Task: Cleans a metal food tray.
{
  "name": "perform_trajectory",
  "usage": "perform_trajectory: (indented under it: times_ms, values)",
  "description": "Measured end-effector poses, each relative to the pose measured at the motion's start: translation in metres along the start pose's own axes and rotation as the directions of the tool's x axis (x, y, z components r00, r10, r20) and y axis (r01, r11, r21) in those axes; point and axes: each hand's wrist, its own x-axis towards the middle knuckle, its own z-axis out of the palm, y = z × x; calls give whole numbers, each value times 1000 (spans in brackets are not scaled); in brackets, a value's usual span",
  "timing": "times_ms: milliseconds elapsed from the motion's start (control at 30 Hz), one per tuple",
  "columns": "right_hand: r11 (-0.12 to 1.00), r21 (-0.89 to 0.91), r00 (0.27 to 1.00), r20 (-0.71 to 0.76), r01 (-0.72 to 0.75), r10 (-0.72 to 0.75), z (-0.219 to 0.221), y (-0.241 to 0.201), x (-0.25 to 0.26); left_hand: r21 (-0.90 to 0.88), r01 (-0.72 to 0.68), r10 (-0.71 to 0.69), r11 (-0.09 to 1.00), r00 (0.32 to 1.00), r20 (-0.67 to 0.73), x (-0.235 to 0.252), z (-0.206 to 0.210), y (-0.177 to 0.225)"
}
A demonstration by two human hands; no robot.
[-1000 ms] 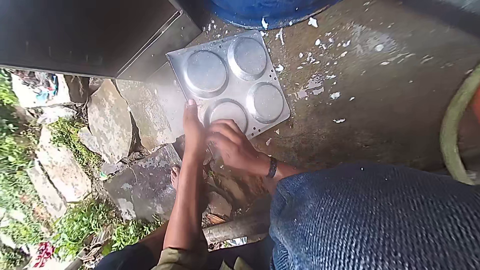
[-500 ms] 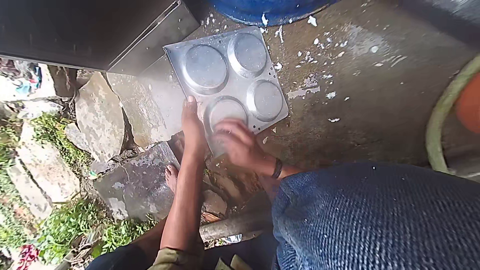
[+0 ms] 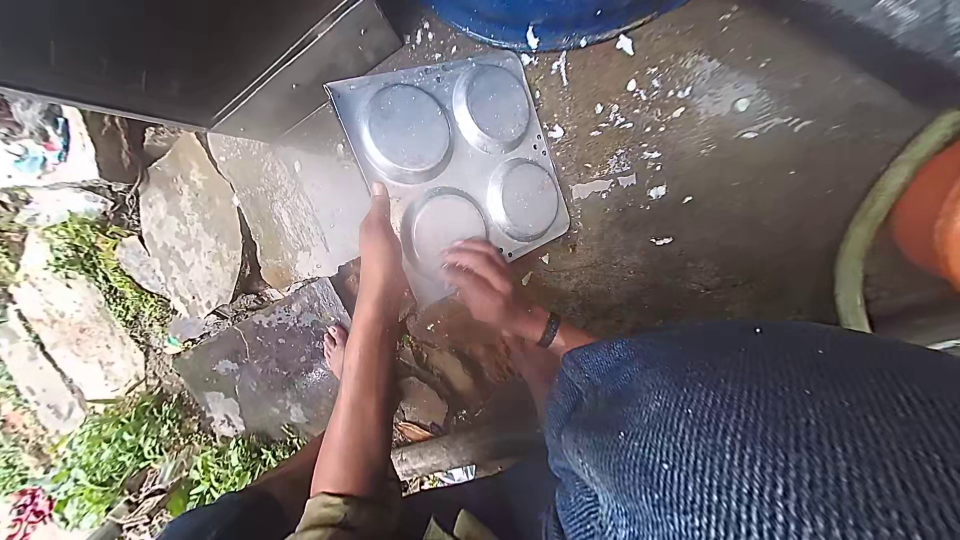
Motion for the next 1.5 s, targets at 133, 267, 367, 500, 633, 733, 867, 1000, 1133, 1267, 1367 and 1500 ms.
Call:
perform_trajectory:
  times_ms: [133, 267, 367, 500, 633, 733, 867, 1000, 1133, 1267, 1367, 1500]
  values:
    - [959, -128, 968, -45, -251, 248, -28, 31, 10, -6, -13, 13, 1000, 1000, 5, 3, 0, 0]
    - [921, -194, 938, 19, -337, 347, -34, 29, 39, 59, -30, 30, 998, 999, 12, 2, -2, -6]
    - [851, -197, 847, 128, -488, 515, -41, 19, 87, 74, -44, 43, 996, 999, 12, -1, -3, -6]
    - [896, -285, 928, 50, -342, 370, -18, 58, 97, 54, -70, 71, 996, 997, -21, -1, 2, -7]
    - [933, -256, 955, 87, -253, 283, -29, 44, 51, 68, -91, 95, 993, 994, -56, 2, 2, -11]
    - [953, -242, 977, 62, -184, 204, -34, 37, 4, 111, -57, 63, 992, 997, -49, 2, -4, -13]
    - [947, -260, 975, 62, -189, 212, -37, 46, 24, 82, -81, 85, 993, 995, -47, 5, 2, -12]
    - [911, -301, 948, 56, -282, 312, -24, 60, 80, 51, -106, 109, 993, 993, -50, 7, 3, -14]
    - [874, -293, 920, -68, -388, 386, -37, 83, 99, 32, -107, 108, 994, 993, -49, 7, 4, -16]
    - [818, -293, 868, -182, -496, 461, -74, 120, 60, 20, -106, 107, 994, 993, -48, 8, -2, -16]
    - [752, -270, 770, 58, -601, 636, -91, 54, 66, 73, -92, 95, 993, 995, -43, 2, -2, -12]
    - [940, -123, 946, 19, -319, 324, -34, 27, 57, 94, -85, 90, 992, 994, -54, 1, 0, -10]
